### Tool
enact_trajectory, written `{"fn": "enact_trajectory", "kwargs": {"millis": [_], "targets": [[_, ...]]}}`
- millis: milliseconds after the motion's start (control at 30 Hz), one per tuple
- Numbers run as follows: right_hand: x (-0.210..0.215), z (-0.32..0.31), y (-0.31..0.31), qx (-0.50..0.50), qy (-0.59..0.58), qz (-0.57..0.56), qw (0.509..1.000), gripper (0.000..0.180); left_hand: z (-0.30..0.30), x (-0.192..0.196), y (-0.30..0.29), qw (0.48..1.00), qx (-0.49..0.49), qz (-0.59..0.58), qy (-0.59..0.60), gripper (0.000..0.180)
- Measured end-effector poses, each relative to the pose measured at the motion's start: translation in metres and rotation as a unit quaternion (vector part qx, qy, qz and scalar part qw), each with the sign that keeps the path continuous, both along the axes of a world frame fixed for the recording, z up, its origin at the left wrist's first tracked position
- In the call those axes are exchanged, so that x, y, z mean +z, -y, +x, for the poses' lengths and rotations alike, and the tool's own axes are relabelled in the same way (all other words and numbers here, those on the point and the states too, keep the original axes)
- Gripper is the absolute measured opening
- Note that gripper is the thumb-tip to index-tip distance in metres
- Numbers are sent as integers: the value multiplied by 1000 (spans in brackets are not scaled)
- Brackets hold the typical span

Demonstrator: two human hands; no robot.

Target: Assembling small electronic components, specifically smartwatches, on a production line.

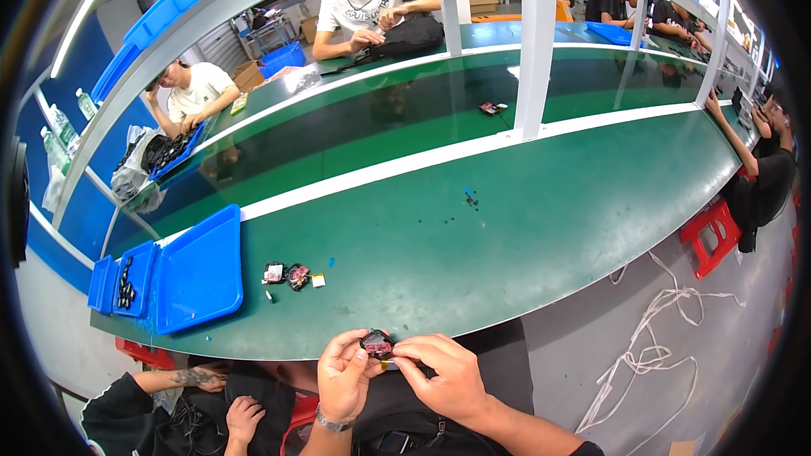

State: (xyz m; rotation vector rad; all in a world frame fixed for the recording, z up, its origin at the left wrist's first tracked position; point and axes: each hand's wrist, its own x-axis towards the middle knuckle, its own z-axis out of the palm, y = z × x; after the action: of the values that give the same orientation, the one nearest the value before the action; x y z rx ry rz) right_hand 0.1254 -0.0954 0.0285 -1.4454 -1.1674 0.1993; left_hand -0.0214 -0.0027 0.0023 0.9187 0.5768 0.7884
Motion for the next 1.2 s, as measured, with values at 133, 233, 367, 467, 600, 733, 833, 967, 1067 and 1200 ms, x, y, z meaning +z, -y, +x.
{"fn": "enact_trajectory", "kwargs": {"millis": [133,233,367,467,600,733,833,967,1067,1200], "targets": [[2,-3,2,-14,-42,-26,999,16,0,2,1,1000,10,0,-8,29],[3,-4,2,-24,-49,-63,997,16,0,0,1,1000,13,2,-16,29],[3,-3,2,-46,21,-74,996,16,-1,-1,1,999,22,18,-33,30],[3,-3,3,-53,82,-105,990,15,-3,-5,2,998,22,55,-38,29],[6,-6,-1,-25,-38,-101,994,13,1,-6,4,996,29,80,-33,24],[7,-8,-6,-37,-16,-92,995,12,2,-1,6,997,31,72,-26,24],[5,-6,-7,-36,11,-93,995,12,2,-4,5,995,19,97,-8,25],[4,-7,-8,-37,42,-76,996,12,5,1,6,995,47,81,-39,20],[4,-6,-8,-47,73,-67,994,11,5,2,6,996,54,61,-40,17],[4,-7,-8,-31,20,-92,995,12,3,-2,5,997,44,58,-9,18]]}}
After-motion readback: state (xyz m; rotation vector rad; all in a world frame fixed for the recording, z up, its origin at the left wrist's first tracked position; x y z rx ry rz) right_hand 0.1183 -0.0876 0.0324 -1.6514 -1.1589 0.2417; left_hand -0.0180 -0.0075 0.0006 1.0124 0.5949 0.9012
